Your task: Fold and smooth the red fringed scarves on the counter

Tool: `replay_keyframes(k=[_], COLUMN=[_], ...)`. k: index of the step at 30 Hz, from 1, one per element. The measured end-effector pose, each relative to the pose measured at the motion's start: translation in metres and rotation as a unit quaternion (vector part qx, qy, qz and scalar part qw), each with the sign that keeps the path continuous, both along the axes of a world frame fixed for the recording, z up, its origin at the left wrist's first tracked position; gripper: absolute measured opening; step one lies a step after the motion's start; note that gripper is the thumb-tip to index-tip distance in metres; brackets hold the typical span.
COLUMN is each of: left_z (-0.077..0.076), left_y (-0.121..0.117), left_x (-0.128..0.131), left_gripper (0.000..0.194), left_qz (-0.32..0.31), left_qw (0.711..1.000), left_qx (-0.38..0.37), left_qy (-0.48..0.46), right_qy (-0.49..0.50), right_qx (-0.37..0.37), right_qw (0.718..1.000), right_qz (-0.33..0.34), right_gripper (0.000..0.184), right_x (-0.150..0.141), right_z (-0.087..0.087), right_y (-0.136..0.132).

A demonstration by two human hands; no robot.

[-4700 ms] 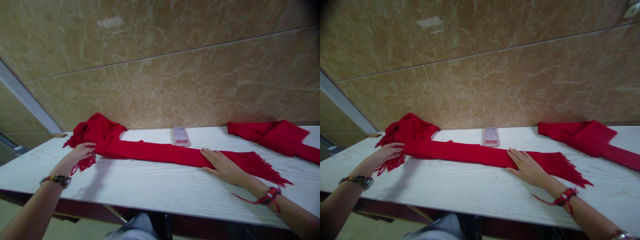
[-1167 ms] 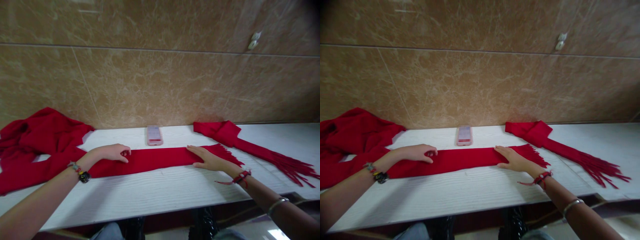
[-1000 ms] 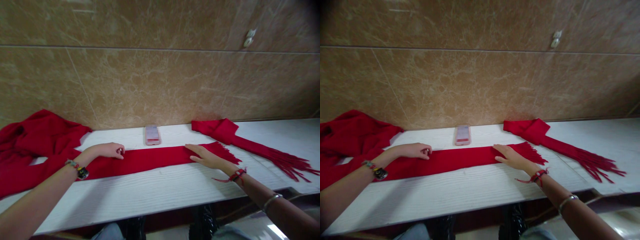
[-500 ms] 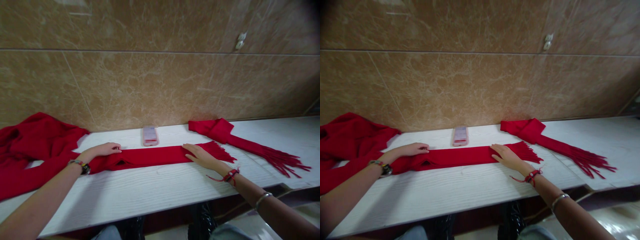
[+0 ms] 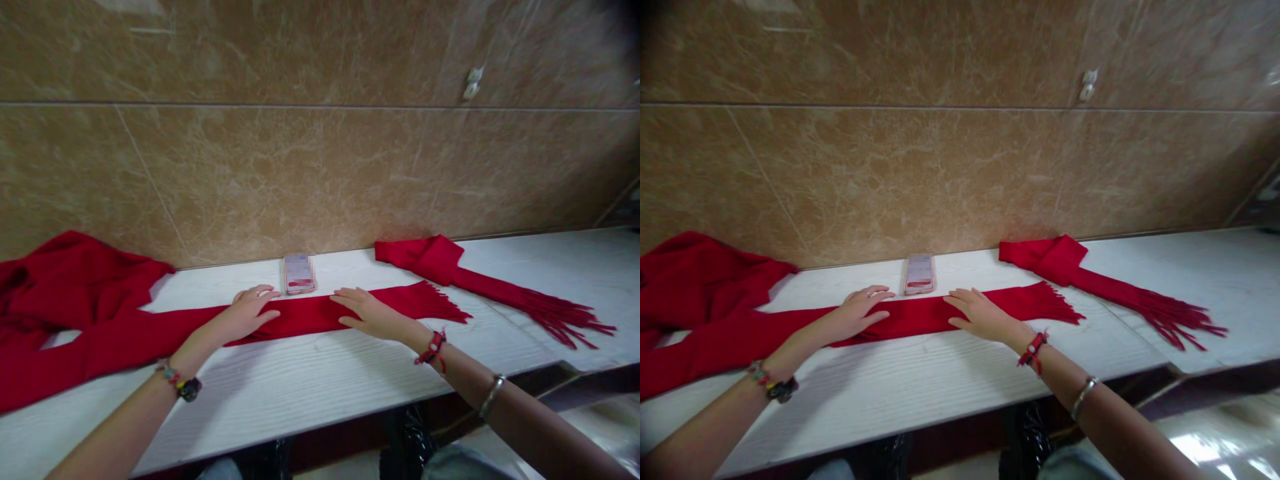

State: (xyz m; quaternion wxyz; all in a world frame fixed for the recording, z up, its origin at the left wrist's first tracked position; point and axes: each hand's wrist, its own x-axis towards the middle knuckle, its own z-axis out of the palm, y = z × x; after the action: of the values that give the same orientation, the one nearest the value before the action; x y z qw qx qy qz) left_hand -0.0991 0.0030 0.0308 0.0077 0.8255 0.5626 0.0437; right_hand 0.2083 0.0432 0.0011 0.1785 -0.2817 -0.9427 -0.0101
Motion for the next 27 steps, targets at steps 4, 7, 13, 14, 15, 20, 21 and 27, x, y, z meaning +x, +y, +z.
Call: replay_keyframes(k=[4, 7, 13, 14, 15, 20, 21, 27], left_z=[-0.012, -0.014, -0.011, -0.011, -0.011, -0.012, -0.011, -0.017], left_y=[-0.012, -0.013, -0.016, -0.016, -0.017, -0.019, -0.019, -0.014], left_x=[0.035, 0.032, 0.023, 0.022, 0.022, 0.021, 0.021, 0.018], left_gripper=[0.051, 0.037, 0.030, 0.031, 0.031, 0.033, 0.032, 0.032], left_qz=[-0.110, -0.134, -0.148, -0.148, -0.147, -0.150, -0.148, -0.132], left_qw=[0.994, 0.991, 0.984, 0.984, 0.983, 0.981, 0.980, 0.977], left_qx=[-0.027, 0.015, 0.073, 0.076, 0.078, 0.085, 0.086, 0.124], left_qy=[0.003, 0.006, 0.062, 0.069, 0.071, 0.087, 0.098, 0.110], right_qy=[-0.040, -0.047, -0.053, -0.060, -0.068, -0.105, -0.114, -0.140], right_qx=[0.044, 0.091, 0.133, 0.138, 0.144, 0.183, 0.190, 0.200], right_qw=[0.998, 0.994, 0.986, 0.985, 0.984, 0.974, 0.972, 0.967], right_qz=[0.018, 0.041, 0.084, 0.082, 0.081, 0.079, 0.078, 0.072], right_gripper=[0.043, 0.039, 0.026, 0.026, 0.026, 0.031, 0.032, 0.036], right_x=[-0.008, -0.009, -0.007, -0.006, -0.004, 0.006, 0.008, 0.015], right_z=[-0.007, -0.007, -0.001, -0.001, 0.000, -0.003, -0.003, -0.003], right_y=[-0.012, -0.013, -0.014, -0.014, -0.015, -0.017, -0.017, -0.020])
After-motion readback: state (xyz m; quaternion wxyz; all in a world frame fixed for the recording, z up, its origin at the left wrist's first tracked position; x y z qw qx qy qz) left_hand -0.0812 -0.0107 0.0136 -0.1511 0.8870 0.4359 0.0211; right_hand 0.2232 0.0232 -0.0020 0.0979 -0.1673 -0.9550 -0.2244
